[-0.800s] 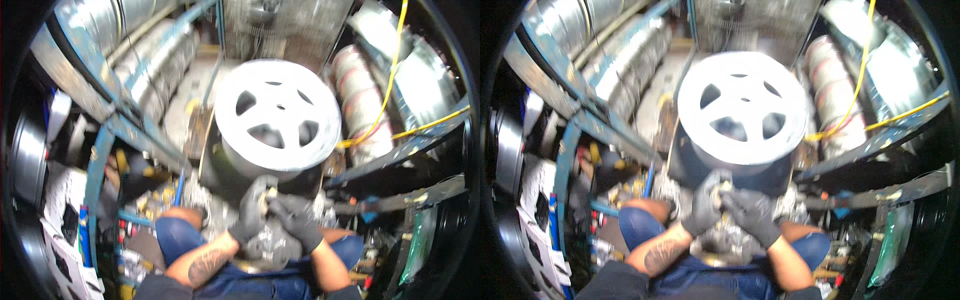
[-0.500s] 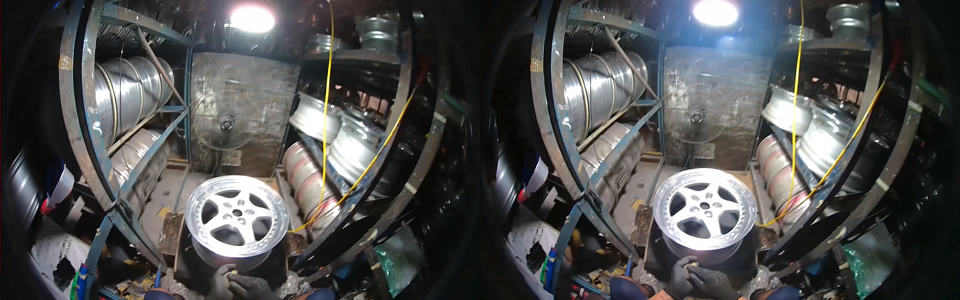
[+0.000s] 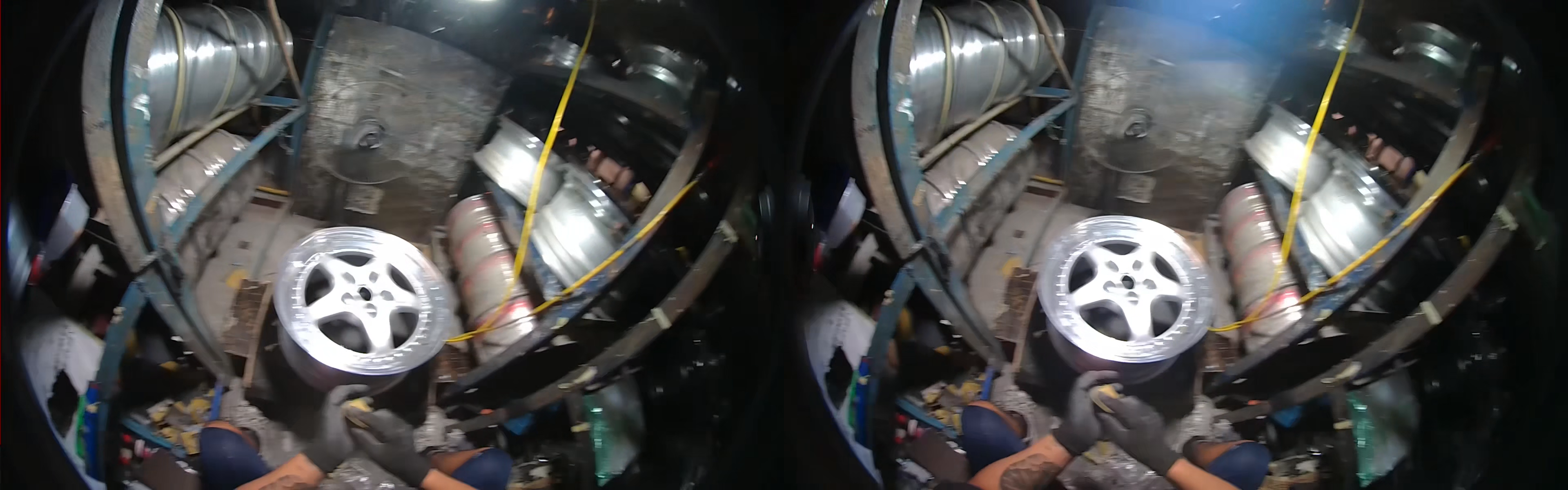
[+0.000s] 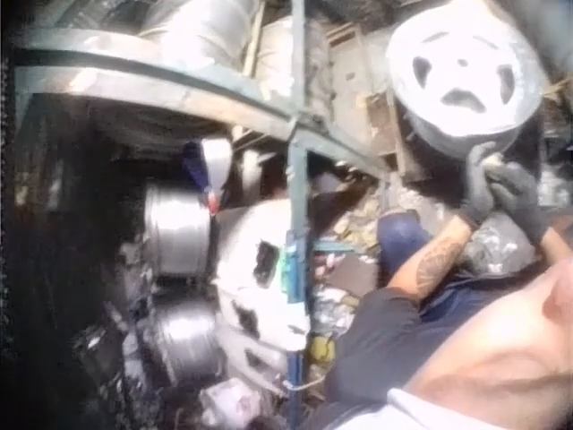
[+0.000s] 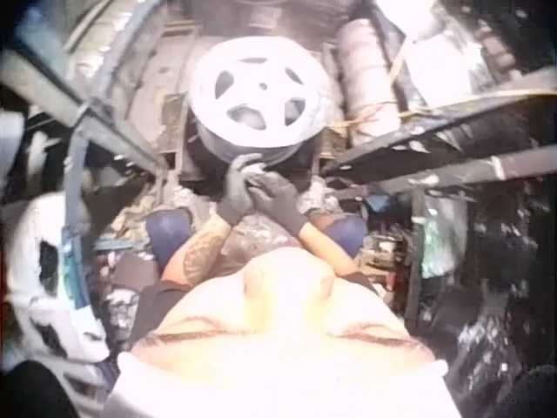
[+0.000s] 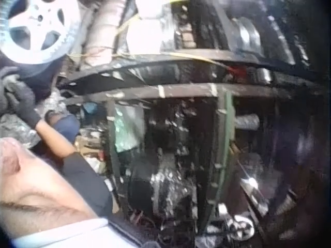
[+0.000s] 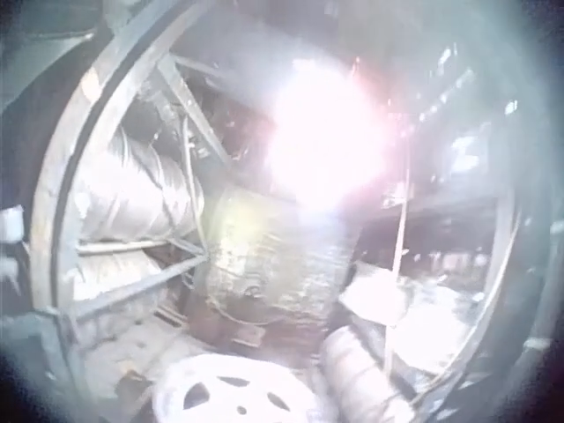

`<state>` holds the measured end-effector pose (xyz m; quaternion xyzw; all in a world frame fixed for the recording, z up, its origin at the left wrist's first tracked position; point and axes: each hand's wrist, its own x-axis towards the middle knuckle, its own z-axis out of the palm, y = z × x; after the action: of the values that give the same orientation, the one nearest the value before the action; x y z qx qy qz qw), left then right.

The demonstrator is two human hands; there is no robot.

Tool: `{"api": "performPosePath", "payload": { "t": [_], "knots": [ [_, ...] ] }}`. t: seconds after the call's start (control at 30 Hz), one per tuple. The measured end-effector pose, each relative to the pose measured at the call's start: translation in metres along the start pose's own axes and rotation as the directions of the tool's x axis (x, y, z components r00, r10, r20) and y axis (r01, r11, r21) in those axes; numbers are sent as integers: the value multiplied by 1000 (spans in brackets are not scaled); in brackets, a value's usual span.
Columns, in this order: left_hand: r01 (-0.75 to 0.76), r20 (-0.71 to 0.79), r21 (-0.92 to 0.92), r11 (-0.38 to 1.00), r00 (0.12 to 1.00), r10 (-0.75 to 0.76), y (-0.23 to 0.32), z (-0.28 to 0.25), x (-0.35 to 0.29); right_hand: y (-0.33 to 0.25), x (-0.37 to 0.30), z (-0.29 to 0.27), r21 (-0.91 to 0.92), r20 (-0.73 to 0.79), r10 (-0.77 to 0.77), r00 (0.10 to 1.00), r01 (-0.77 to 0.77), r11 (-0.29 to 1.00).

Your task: Sanding a car wheel center cap to prepare its surface for finishing.

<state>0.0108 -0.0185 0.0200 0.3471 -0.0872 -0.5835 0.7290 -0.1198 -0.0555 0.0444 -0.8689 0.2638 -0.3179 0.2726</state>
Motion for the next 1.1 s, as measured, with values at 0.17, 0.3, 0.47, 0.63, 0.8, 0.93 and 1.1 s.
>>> {"api": "performPosePath", "payload": {
  "t": [0.17,0.3,0.47,0.63,0.8,0.93,1.1],
  "knots": [
    [-349,154,499,793,936,315,8,7,-9,-15,25,-32,189,-55,-58,997,68,980],
    [-371,238,672,641,928,288,31,23,-18,-9,36,-35,163,-131,8,991,14,987],
    [-227,91,794,564,962,259,32,19,-25,-8,40,-37,404,-28,245,969,-214,890],
    [-229,51,602,765,967,249,21,19,-20,-17,39,-52,384,117,397,910,-411,827],
    [-32,56,365,930,998,12,40,23,-18,-6,34,-39,457,34,229,973,-219,862],
    [-351,348,632,691,925,153,31,29,-14,7,24,-47,664,193,260,946,-321,675],
    [-129,119,667,734,991,66,18,9,-9,-1,35,-50,818,392,266,881,-466,336]
  ]
}}
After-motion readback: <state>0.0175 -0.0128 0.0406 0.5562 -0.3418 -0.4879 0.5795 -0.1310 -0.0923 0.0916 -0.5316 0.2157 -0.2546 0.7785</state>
